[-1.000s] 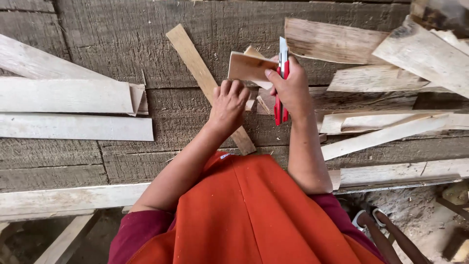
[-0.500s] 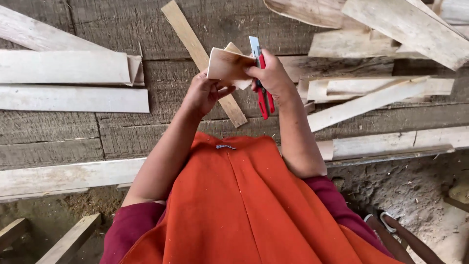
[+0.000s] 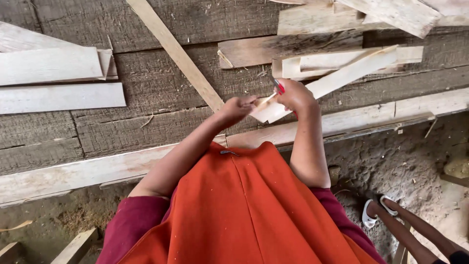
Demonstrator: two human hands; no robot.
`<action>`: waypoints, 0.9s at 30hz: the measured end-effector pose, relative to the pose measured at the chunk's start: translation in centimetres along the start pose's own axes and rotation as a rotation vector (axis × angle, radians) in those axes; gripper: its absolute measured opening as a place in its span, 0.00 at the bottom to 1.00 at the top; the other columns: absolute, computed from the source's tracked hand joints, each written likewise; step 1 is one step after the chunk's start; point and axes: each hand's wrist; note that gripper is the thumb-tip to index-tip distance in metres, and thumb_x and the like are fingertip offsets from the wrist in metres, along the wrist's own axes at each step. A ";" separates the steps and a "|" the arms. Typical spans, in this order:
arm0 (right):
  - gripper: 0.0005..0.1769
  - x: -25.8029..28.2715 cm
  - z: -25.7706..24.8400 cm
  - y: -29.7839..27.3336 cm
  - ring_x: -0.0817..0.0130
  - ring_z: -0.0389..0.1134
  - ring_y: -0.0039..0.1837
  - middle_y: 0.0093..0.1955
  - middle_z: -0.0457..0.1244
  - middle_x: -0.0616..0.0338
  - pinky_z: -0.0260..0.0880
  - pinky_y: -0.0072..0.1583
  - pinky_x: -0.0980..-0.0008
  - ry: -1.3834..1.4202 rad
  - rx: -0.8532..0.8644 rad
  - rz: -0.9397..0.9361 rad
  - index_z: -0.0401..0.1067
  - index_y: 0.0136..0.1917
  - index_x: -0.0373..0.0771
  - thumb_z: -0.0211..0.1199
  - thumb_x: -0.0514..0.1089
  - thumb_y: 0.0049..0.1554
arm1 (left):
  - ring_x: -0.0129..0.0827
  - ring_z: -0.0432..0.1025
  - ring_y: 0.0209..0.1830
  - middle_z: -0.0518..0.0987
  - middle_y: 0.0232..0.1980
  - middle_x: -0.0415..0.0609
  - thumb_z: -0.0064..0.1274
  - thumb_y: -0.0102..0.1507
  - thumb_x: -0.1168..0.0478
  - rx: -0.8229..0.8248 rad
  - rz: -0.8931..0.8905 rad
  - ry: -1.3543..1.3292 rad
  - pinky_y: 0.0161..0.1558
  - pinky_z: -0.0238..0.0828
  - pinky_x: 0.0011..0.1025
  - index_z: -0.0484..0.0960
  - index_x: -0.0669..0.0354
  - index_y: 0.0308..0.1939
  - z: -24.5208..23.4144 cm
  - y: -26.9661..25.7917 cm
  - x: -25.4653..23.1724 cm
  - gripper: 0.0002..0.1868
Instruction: Cutting thin strips of wood from larger pieces using a utility knife
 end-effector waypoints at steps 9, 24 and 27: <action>0.14 -1.4 0.4 0.2 0.58 0.73 0.51 0.43 0.69 0.66 0.71 0.54 0.56 0.162 -0.325 -0.046 0.73 0.52 0.59 0.58 0.46 0.52 | 0.43 0.80 0.48 0.86 0.44 0.42 0.53 0.61 0.47 -0.372 0.024 0.222 0.54 0.77 0.42 0.87 0.33 0.51 1.5 4.8 3.1 0.16; 0.42 6.6 0.6 3.8 0.44 0.72 0.56 0.83 0.43 0.40 0.76 0.50 0.50 -0.085 -0.396 -0.411 0.60 0.76 0.44 0.58 0.23 0.50 | 0.51 0.70 0.67 0.76 0.60 0.69 0.45 0.61 0.73 -0.643 0.102 -0.451 0.66 0.66 0.44 0.64 0.67 0.72 -5.3 5.6 0.0 0.33; 0.39 6.8 0.3 5.2 0.60 0.73 0.41 0.81 0.45 0.33 0.72 0.41 0.65 -0.162 -0.402 -0.436 0.61 0.73 0.38 0.54 0.20 0.49 | 0.44 0.76 0.59 0.81 0.53 0.64 0.48 0.59 0.70 -0.633 0.026 -0.476 0.62 0.68 0.43 0.69 0.64 0.69 -4.7 8.5 1.8 0.31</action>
Point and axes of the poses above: each hand's wrist, its own y-axis towards the middle knuckle, its own z-axis out of the palm, x = y × z
